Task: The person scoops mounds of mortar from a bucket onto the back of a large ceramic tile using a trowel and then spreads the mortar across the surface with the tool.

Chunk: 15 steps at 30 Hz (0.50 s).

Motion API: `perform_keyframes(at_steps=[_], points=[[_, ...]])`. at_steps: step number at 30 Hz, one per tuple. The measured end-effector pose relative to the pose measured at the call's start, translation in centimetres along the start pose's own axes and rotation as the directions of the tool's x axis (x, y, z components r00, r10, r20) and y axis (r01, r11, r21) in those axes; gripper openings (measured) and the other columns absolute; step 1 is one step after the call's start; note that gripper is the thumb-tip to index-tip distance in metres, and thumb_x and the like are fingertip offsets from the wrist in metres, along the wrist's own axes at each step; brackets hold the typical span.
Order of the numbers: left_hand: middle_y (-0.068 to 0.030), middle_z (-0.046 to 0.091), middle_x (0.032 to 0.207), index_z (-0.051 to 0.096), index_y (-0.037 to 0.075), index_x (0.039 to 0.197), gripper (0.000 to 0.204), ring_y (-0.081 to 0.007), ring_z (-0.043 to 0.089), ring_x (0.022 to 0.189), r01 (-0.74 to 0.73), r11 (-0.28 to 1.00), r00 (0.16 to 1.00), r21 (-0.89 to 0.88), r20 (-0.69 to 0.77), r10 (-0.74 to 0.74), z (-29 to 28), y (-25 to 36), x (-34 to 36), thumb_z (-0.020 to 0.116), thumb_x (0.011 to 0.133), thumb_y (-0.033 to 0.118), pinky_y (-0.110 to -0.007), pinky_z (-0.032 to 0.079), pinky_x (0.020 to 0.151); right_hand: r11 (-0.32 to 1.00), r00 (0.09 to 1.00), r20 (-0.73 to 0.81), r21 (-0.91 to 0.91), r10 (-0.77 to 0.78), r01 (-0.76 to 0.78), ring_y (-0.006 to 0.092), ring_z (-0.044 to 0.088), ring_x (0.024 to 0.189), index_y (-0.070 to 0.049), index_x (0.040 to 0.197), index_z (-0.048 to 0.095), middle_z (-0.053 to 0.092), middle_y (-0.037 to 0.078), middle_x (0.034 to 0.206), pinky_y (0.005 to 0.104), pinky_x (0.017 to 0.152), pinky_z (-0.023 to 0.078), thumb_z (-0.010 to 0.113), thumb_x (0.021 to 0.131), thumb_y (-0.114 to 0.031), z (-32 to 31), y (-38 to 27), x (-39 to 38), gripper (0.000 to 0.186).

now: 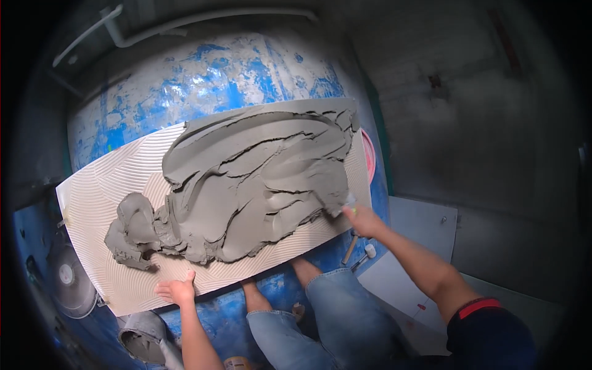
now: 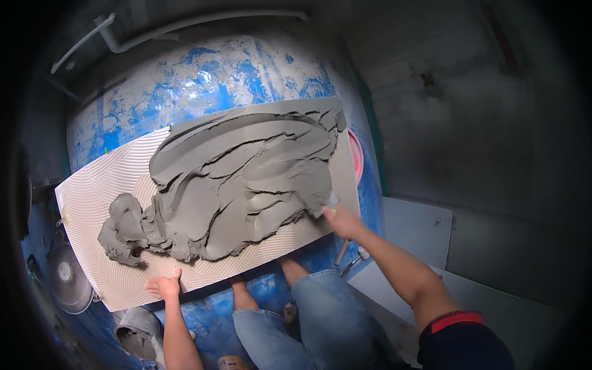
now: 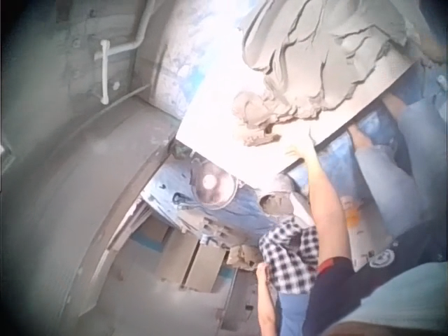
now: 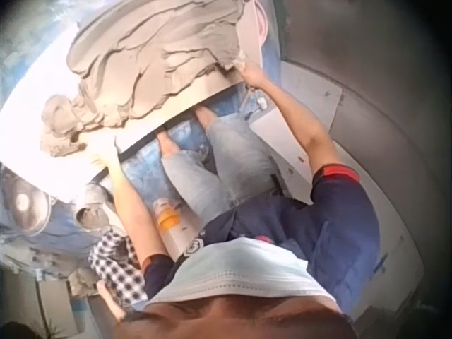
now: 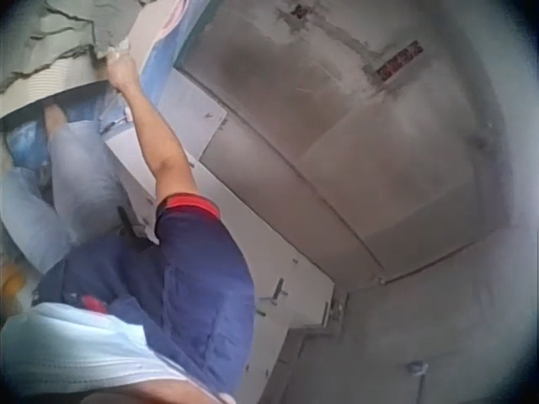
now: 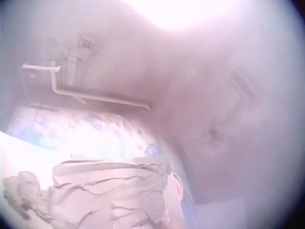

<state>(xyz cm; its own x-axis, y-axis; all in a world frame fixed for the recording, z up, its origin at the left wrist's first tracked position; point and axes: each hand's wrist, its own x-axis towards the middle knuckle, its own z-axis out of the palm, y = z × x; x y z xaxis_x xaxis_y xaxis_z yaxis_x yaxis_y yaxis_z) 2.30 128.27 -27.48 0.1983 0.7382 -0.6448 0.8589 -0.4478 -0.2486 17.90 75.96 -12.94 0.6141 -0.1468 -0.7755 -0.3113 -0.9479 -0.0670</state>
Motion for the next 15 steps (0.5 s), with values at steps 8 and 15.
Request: perform_keyframes(at_steps=[8, 15], points=[[-0.0443, 0.006, 0.146, 0.007, -0.018, 0.141, 0.137, -0.0529, 0.011, 0.139, -0.086, 0.994, 0.99, 0.064, -0.104, 0.092, 1.3, 0.1, -0.1, 0.076, 0.06, 0.069, -0.054, 0.014, 0.114, 0.053, 0.807, 0.566, 0.812, 0.169, -0.581, 0.0152, 0.048, 0.05, -0.008, 0.087, 0.047, 0.047, 0.003, 0.066, 0.0317, 0.044, 0.044, 0.042, 0.093, -0.063, 3.6, 0.0, -4.9, 0.055], [-0.0442, 0.005, 0.146, 0.004, -0.016, 0.142, 0.14, -0.0528, 0.011, 0.14, -0.024, 0.992, 0.997, 0.124, -0.076, 0.034, 1.4, 0.3, 0.8, 0.075, 0.059, 0.072, -0.054, 0.013, 0.114, 0.383, 0.859, 0.511, 0.787, 0.034, -0.483, 0.019, 0.055, 0.05, -0.001, 0.095, 0.055, 0.058, 0.012, 0.071, 0.0355, 0.044, 0.048, 0.047, 0.091, -0.063, 13.3, -11.0, -10.3, 0.062]])
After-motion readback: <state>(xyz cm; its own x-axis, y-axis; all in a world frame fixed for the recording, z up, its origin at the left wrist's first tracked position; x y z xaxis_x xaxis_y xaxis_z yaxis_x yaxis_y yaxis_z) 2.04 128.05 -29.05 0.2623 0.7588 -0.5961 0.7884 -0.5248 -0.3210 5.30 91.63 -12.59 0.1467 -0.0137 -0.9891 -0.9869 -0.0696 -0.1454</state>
